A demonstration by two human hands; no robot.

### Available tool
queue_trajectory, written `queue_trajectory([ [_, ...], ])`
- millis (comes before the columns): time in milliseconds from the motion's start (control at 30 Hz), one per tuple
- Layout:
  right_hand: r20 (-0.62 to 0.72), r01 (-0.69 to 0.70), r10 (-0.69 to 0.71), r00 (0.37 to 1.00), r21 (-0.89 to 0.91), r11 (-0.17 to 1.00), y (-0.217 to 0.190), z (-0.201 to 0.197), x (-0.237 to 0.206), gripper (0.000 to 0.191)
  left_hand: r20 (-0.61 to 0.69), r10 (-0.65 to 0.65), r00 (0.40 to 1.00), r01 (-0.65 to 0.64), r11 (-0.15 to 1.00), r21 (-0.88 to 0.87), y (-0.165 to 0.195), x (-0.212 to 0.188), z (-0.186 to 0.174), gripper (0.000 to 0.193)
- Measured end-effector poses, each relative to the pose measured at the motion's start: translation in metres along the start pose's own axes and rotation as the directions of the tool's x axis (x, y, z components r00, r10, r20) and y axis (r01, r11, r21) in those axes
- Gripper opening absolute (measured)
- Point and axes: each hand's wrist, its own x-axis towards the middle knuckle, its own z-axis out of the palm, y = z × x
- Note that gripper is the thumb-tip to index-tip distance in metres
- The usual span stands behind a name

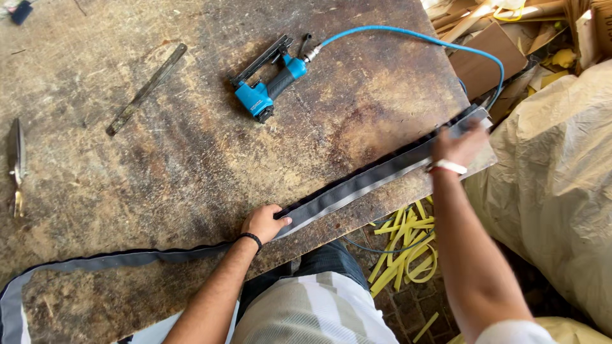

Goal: The person works at an upholstery workshop table with a long fabric edging strap. They unfold and straighten the strap, apply adhesive along it with a glue gun, fold the fabric over the glued edge and press it closed, then lift and reposition the strap to continue along its length.

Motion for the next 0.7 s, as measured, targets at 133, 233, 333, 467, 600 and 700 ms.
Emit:
queue_trajectory([
  [133, 0.403, 0.415, -0.628, 0.666, 0.500, 0.760, -0.074, 0.007, -0.146, 0.037, -0.016, 0.076, 0.997, -0.077, 0.996, -0.052, 0.000, 0.018, 0.004, 0.047],
  [233, 0.701, 0.456, -0.610, 0.371, 0.434, 0.777, -0.126, 0.017, -0.240, 0.068, -0.023, 0.044, 0.999, -0.044, 0.999, -0.012, -0.003, 0.021, -0.002, 0.047],
  [333, 0.667, 0.623, -0.609, 0.430, 0.269, 0.734, -0.134, 0.031, -0.264, 0.082, 0.015, 0.025, 1.000, -0.027, 0.992, 0.126, -0.025, 0.009, -0.020, 0.046],
  [467, 0.688, 0.609, -0.541, 0.483, 0.180, 0.773, -0.126, 0.054, -0.263, 0.084, 0.087, 0.016, 0.996, -0.033, 0.981, 0.193, -0.084, -0.007, -0.058, 0.048],
  [600, 0.675, 0.657, -0.576, 0.461, 0.177, 0.733, -0.117, 0.064, -0.251, 0.082, 0.099, -0.033, 0.994, 0.012, 0.979, 0.205, -0.162, -0.037, -0.100, 0.050],
  [700, 0.696, 0.671, -0.558, 0.452, 0.147, 0.726, -0.116, 0.070, -0.238, 0.081, 0.164, -0.150, 0.975, 0.103, 0.958, 0.267, -0.222, -0.058, -0.128, 0.058],
])
